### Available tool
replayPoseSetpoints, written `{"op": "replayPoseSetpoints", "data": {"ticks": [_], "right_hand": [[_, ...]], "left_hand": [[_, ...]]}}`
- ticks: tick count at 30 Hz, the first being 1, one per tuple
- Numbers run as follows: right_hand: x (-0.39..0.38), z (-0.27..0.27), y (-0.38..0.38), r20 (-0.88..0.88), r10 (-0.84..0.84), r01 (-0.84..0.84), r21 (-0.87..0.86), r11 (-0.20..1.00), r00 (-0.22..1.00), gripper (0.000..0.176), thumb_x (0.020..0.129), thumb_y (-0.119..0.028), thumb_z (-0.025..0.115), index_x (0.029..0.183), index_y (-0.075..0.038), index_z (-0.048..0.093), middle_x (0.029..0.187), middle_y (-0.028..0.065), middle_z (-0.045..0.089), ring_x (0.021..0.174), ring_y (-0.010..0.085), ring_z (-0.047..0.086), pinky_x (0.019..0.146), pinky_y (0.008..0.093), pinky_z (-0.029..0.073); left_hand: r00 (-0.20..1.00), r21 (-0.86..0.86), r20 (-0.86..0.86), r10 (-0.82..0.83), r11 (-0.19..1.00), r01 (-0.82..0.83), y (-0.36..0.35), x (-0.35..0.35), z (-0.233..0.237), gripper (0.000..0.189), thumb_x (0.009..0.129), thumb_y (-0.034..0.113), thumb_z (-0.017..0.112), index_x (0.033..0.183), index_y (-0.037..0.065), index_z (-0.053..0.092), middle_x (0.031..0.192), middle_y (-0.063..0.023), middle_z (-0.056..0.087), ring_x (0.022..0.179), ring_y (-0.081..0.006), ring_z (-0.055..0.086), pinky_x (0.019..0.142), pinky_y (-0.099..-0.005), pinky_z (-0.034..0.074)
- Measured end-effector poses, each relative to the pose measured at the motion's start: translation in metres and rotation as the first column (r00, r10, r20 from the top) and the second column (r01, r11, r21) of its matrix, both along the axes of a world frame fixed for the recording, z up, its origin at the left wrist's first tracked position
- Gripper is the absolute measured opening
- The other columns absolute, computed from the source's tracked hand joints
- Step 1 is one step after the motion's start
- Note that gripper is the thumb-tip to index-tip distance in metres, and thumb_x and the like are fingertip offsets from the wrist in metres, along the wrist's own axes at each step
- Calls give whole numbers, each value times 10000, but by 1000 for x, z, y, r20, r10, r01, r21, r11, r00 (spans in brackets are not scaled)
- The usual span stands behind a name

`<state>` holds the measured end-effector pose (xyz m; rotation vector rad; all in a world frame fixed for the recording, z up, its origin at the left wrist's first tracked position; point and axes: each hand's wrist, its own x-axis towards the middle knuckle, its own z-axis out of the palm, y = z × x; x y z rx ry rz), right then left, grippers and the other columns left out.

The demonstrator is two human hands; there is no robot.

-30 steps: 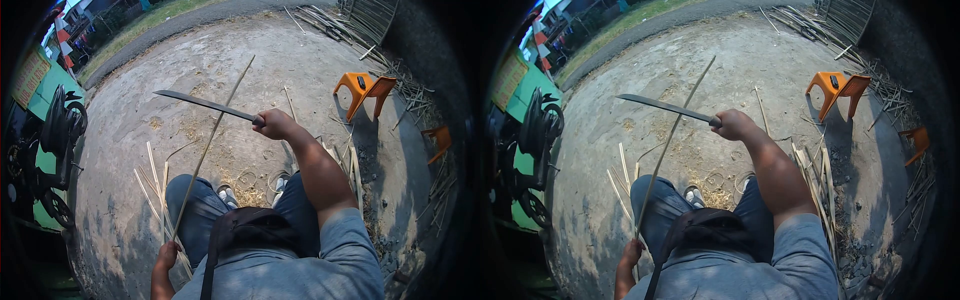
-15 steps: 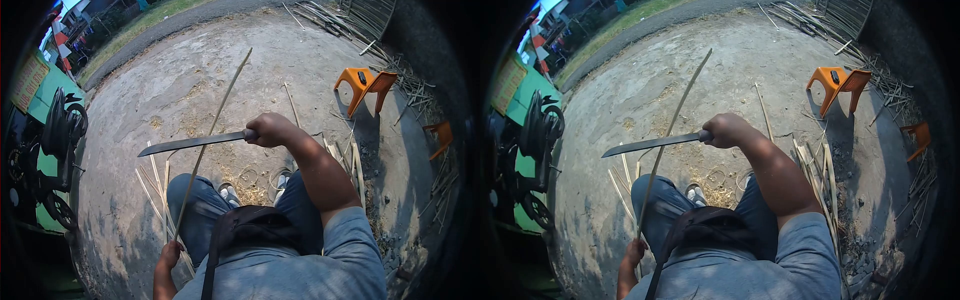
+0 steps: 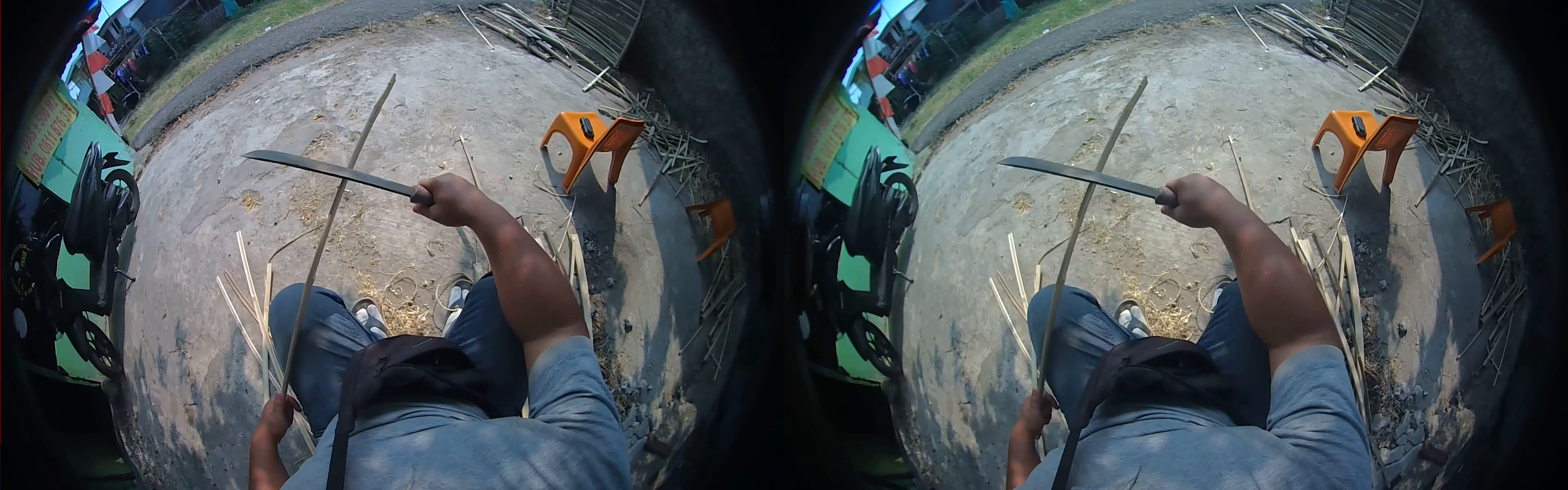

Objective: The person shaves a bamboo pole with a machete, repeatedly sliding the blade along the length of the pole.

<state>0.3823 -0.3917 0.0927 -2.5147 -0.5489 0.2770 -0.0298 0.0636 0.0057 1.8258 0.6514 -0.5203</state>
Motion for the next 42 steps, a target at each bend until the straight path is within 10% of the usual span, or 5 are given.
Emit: {"op": "replayPoseSetpoints", "data": {"ticks": [6, 17, 29, 42], "right_hand": [[-11, 17, 14, 90, 200, -182, -177, 967, 976, 247, 900, -354, 759, 1071, -175, 758, 983, 114, 756, 983, 333, 717, 855, 464, 559], [25, -22, -26, -14, -277, 275, 181, 944, 961, 295, 918, -359, 758, 1119, -143, 760, 1009, 136, 768, 942, 300, 733, 843, 419, 565], [-29, 4, 38, 183, 370, -346, -150, 926, 911, 136, 857, -280, 723, 903, -152, 727, 838, 117, 722, 836, 366, 703, 712, 485, 548], [18, -32, -9, -72, -34, 48, 198, 979, 997, 292, 905, -338, 758, 1087, -110, 753, 971, 149, 759, 931, 312, 727, 837, 430, 557]], "left_hand": [[999, 46, 35, -11, 999, 10, -1, 0, 0, 849, 1017, 773, 319, 863, 29, 698, 563, 47, 420, 503, -93, 387, 502, -298, 296], [999, 31, 41, -29, 999, 28, 4, 0, -1, 826, 1026, 756, 325, 875, 32, 693, 569, 46, 409, 504, -93, 381, 510, -300, 296], [998, 17, -43, 52, 999, -52, -3, 2, 5, 890, 934, 881, 311, 800, 58, 623, 583, 22, 423, 497, -113, 398, 486, -306, 310], [998, 75, -57, 38, 997, -34, -7, 4, 17, 823, 1004, 786, 300, 812, 59, 633, 584, 23, 427, 509, -117, 388, 503, -310, 300]]}}
